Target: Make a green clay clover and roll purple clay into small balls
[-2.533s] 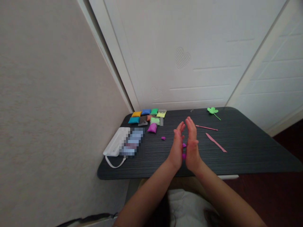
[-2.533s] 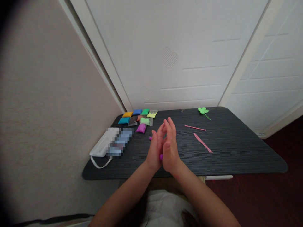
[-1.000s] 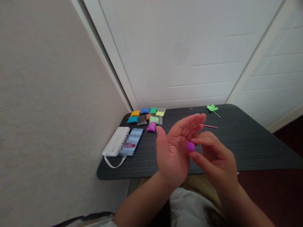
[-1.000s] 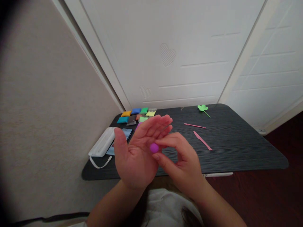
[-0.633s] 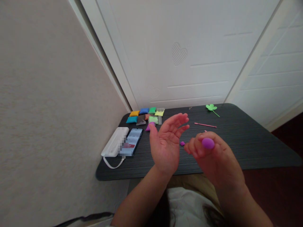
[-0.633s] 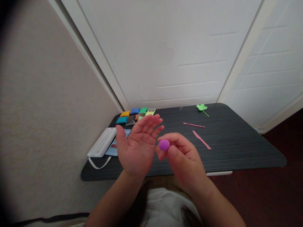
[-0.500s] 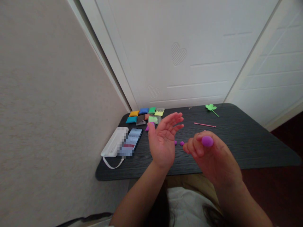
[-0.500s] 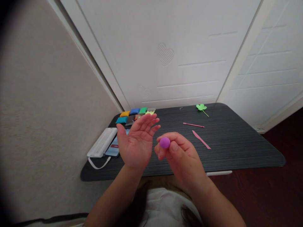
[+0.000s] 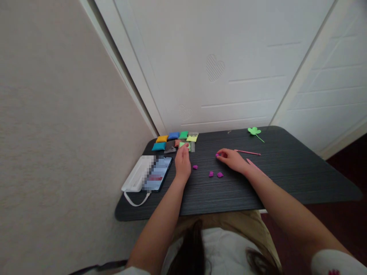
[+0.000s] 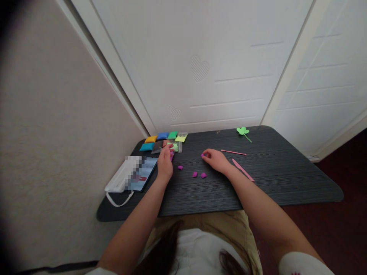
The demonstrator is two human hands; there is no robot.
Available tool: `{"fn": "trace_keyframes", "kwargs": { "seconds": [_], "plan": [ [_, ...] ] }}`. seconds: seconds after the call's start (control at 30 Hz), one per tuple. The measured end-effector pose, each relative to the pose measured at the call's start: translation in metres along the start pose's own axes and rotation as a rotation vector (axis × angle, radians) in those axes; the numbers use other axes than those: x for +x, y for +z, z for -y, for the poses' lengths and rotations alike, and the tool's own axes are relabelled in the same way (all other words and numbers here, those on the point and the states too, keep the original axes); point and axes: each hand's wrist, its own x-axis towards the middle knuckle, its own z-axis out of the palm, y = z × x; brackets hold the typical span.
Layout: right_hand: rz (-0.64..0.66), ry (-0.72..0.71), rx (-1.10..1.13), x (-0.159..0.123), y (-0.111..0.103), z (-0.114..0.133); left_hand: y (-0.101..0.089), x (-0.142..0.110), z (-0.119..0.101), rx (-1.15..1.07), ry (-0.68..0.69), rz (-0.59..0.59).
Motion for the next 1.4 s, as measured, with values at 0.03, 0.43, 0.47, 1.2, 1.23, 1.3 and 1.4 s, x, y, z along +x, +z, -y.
{"fn": "trace_keyframes", "kwargs": {
  "seconds": [0.03, 0.43, 0.47, 1.2, 1.23, 1.3, 1.4],
  "plan": [
    [-0.002, -0.007, -0.015, -0.001, 0.003, -0.003, 0.000, -0.002, 0.001, 0.020, 0.015, 0.019],
    [-0.034, -0.055, -0.090, -0.004, 0.011, -0.005, -0.001, 0.000, 0.016, 0.118, 0.026, 0.108],
    [-0.035, -0.057, -0.089, -0.004, 0.011, -0.005, -0.001, 0.000, 0.017, 0.124, 0.030, 0.108],
    [0.452, -0.063, 0.082, -0.029, -0.017, 0.011, 0.005, -0.014, 0.002, 0.475, 0.460, 0.315],
    [0.459, -0.094, 0.048, -0.031, -0.017, 0.013, 0.006, -0.015, 0.001, 0.486, 0.473, 0.325],
    [0.440, -0.151, -0.021, -0.034, -0.016, 0.015, 0.006, -0.016, 0.000, 0.499, 0.486, 0.336],
    [0.408, -0.163, -0.054, -0.036, -0.014, 0.015, 0.006, -0.016, 0.001, 0.501, 0.489, 0.339]
  ]
}}
